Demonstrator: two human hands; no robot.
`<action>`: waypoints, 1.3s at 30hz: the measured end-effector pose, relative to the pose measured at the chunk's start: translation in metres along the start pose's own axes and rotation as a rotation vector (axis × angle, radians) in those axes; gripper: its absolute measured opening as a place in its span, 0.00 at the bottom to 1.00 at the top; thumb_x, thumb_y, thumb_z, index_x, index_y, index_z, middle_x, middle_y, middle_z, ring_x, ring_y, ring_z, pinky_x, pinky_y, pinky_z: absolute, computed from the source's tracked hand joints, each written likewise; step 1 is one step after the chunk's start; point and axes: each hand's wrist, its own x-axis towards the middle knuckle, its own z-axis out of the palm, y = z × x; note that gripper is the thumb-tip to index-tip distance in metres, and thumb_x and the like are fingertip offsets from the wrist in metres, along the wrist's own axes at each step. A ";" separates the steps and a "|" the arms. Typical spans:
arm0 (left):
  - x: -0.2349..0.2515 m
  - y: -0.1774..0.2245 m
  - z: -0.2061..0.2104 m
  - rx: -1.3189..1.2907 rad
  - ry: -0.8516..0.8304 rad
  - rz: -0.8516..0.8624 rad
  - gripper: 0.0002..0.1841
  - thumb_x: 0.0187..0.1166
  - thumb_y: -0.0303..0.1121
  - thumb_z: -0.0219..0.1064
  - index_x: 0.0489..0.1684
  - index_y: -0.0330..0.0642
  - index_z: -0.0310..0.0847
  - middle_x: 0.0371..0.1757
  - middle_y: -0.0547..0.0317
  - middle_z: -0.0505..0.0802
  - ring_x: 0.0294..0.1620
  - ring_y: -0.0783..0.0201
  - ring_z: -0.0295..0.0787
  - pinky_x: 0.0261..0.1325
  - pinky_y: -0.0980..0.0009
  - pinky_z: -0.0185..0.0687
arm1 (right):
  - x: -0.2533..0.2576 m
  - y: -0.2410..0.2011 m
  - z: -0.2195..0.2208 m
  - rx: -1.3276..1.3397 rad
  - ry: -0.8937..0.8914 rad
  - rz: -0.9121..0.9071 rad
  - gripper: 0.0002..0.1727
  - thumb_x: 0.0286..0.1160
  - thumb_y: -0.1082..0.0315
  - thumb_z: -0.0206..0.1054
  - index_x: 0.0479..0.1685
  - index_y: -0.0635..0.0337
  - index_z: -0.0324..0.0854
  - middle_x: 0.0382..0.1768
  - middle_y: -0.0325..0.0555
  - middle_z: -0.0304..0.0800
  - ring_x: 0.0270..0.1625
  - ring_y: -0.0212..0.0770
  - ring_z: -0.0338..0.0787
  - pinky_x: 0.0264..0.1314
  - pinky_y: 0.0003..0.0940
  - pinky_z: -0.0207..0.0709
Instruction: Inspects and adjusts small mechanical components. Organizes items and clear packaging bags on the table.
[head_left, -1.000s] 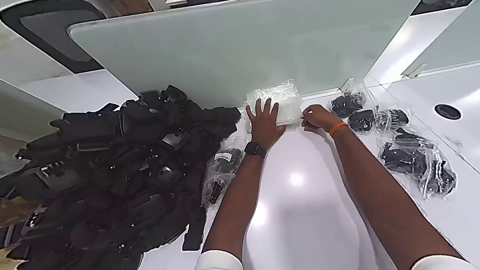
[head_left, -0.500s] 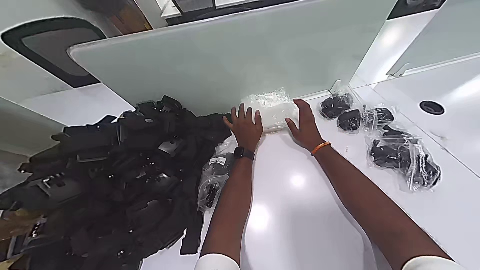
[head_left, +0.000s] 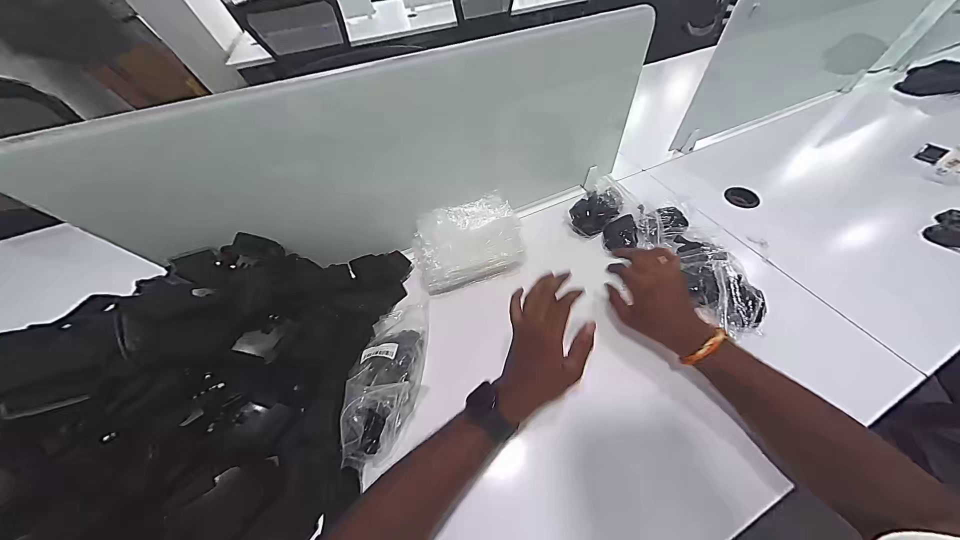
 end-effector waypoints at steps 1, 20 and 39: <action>-0.016 0.006 -0.001 -0.006 -0.080 0.027 0.24 0.86 0.51 0.56 0.70 0.47 0.84 0.84 0.52 0.78 0.89 0.48 0.64 0.87 0.33 0.50 | -0.009 0.023 -0.014 -0.050 0.032 0.099 0.20 0.77 0.56 0.64 0.56 0.62 0.89 0.68 0.62 0.85 0.70 0.66 0.83 0.73 0.71 0.68; -0.079 -0.036 0.016 -0.156 -0.117 -0.008 0.13 0.82 0.38 0.64 0.53 0.42 0.90 0.68 0.53 0.89 0.73 0.59 0.82 0.76 0.65 0.78 | -0.096 0.076 -0.069 -0.095 -0.090 0.752 0.18 0.76 0.68 0.64 0.64 0.63 0.80 0.39 0.64 0.90 0.41 0.69 0.89 0.43 0.74 0.75; -0.070 -0.032 0.008 -0.521 -0.188 -0.212 0.14 0.86 0.36 0.62 0.50 0.34 0.89 0.41 0.54 0.93 0.36 0.72 0.88 0.41 0.77 0.85 | -0.046 -0.028 -0.062 0.429 -0.075 0.125 0.14 0.82 0.67 0.57 0.57 0.61 0.83 0.44 0.49 0.90 0.36 0.40 0.90 0.39 0.43 0.87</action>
